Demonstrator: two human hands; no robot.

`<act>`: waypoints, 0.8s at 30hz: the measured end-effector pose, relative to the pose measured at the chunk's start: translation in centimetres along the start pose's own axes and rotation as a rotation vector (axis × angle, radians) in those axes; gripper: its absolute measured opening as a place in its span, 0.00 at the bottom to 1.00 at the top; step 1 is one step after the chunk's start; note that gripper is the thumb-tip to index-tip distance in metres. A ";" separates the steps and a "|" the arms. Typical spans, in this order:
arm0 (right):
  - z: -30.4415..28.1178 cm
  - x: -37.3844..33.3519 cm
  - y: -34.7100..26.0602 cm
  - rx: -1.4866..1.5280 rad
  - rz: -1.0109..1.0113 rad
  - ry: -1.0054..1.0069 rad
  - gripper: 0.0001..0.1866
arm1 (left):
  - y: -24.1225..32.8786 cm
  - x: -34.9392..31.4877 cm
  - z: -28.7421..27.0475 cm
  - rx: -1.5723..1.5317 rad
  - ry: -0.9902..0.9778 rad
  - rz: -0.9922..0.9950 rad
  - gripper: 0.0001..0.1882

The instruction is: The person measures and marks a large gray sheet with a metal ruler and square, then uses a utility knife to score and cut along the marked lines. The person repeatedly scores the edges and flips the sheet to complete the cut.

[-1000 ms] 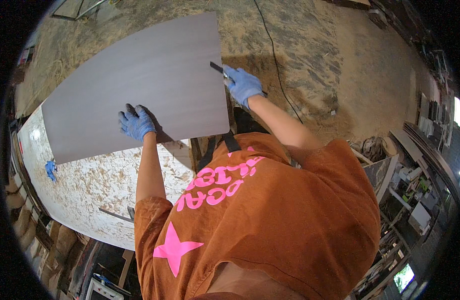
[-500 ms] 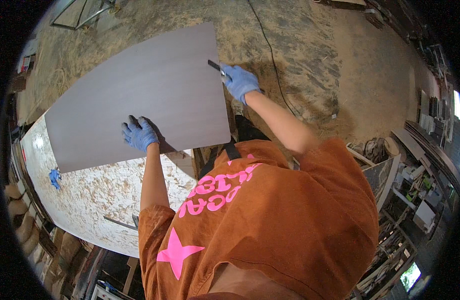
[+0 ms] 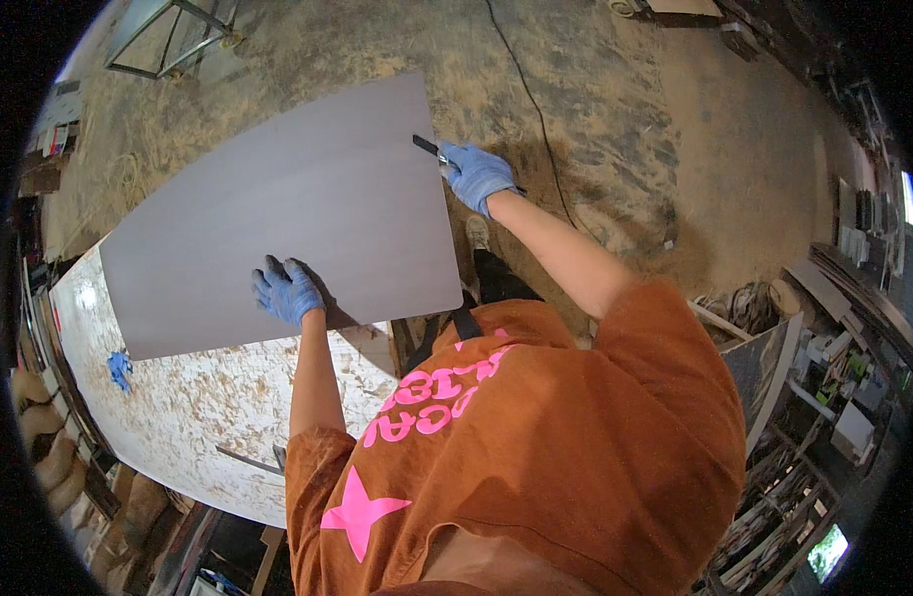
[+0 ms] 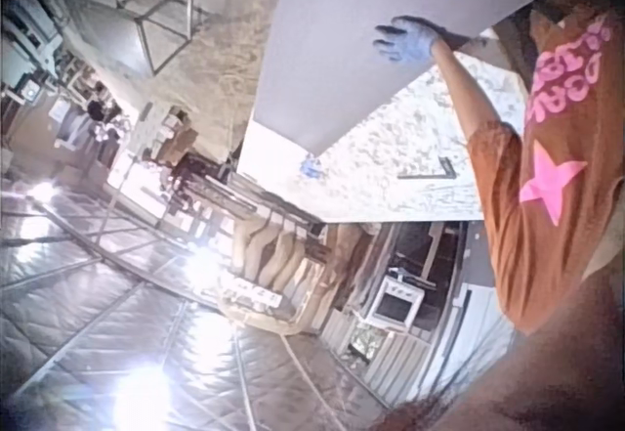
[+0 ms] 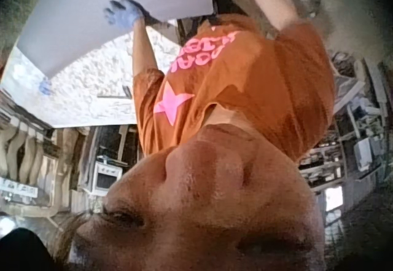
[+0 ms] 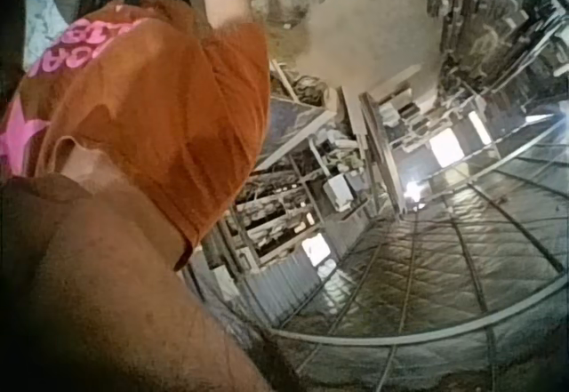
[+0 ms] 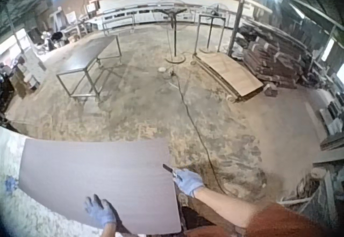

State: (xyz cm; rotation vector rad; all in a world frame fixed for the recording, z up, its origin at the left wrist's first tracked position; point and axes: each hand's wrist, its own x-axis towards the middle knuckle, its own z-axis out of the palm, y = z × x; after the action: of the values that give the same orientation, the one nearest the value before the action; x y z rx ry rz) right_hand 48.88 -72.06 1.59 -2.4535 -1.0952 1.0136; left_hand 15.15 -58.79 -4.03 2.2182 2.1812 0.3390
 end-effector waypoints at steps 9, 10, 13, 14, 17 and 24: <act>-2.4 8.0 0.4 0.073 -0.067 0.140 0.22 | 0.6 0.1 -0.5 -0.003 0.005 0.012 0.29; -2.6 8.7 0.2 0.085 -0.086 0.147 0.22 | 0.5 0.1 -0.4 0.000 0.008 0.013 0.29; -3.2 10.5 -0.1 0.050 -0.077 0.157 0.23 | 0.3 -0.1 -0.3 -0.010 0.022 0.012 0.28; -3.5 11.1 -0.1 0.038 -0.083 0.176 0.22 | 0.3 0.0 -0.2 -0.017 0.027 0.012 0.28; -3.4 14.9 1.8 0.111 -0.127 0.251 0.21 | 0.5 0.2 -0.1 -0.015 0.035 0.036 0.28; -3.2 16.5 4.2 0.320 -0.111 0.363 0.20 | 0.2 -0.1 -0.4 0.012 0.030 0.025 0.28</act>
State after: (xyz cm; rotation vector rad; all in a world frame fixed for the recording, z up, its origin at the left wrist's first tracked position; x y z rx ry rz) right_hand 61.18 -62.69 -6.30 -2.1777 -0.8629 0.6191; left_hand 15.29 -59.00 -3.66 2.2633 2.1776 0.3623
